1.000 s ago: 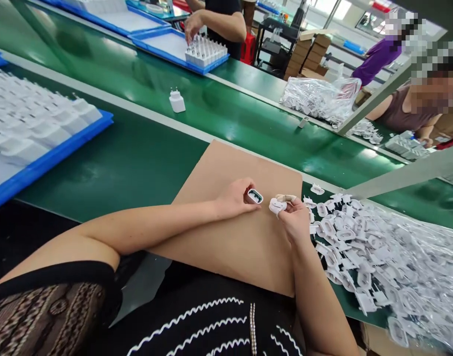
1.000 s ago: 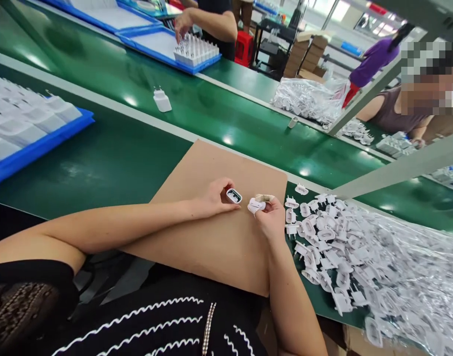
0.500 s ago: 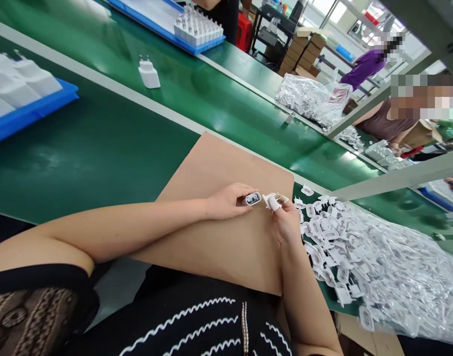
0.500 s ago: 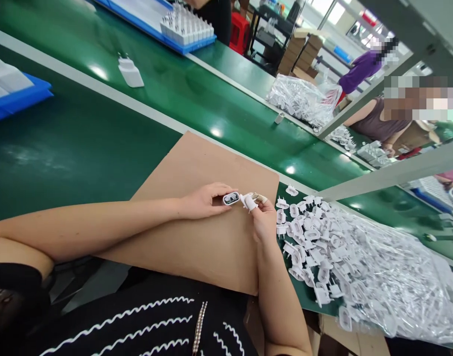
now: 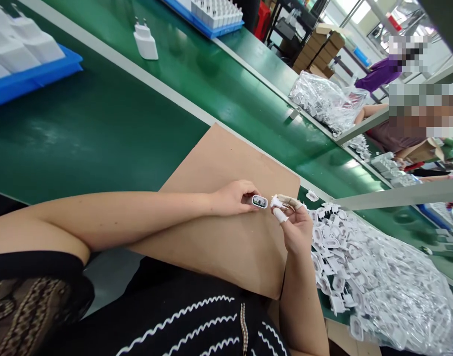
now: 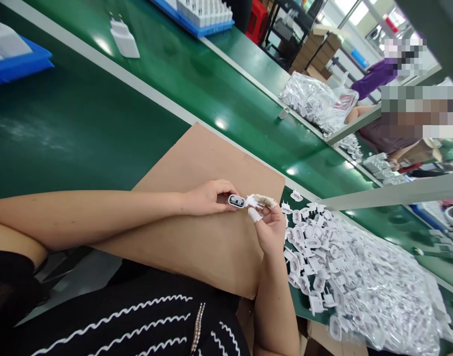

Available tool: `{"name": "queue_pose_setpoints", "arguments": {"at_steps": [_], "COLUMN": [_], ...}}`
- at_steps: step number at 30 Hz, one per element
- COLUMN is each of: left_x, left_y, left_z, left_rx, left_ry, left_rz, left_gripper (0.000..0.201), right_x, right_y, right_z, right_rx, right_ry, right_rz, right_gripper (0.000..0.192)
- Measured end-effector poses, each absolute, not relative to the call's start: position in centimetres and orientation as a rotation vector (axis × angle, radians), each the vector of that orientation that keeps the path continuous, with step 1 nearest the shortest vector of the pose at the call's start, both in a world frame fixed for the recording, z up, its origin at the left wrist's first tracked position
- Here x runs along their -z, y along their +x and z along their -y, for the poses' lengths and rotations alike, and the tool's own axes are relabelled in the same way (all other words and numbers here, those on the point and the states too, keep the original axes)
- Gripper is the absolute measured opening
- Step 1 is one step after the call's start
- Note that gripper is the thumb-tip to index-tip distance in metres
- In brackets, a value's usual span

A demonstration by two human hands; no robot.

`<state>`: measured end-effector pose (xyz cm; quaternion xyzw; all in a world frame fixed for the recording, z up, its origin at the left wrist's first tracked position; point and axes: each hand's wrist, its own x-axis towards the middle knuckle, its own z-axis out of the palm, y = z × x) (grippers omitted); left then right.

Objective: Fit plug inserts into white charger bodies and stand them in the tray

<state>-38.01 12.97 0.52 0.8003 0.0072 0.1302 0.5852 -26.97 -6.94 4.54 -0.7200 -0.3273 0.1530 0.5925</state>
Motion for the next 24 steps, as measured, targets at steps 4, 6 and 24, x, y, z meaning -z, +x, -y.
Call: {"name": "queue_pose_setpoints", "arguments": {"at_steps": [4, 6, 24], "left_x": [-0.4, -0.2, 0.3], "left_y": [-37.9, -37.8, -37.4], "left_z": [-13.0, -13.0, -12.9], "left_rx": [-0.320, -0.336, -0.367], "left_ry": [1.859, 1.855, 1.880], "left_rz": [0.004, 0.019, 0.036], "left_gripper": [0.023, 0.022, 0.017], "right_x": [-5.1, -5.3, -5.0], "right_y": [-27.5, -27.9, -27.8], "right_z": [6.6, 6.1, 4.9], "right_rx": [0.101, 0.241, 0.325], "right_ry": [-1.969, -2.050, -2.052], "right_rz": [1.147, 1.352, 1.532], "right_gripper": [0.021, 0.025, 0.028]}}
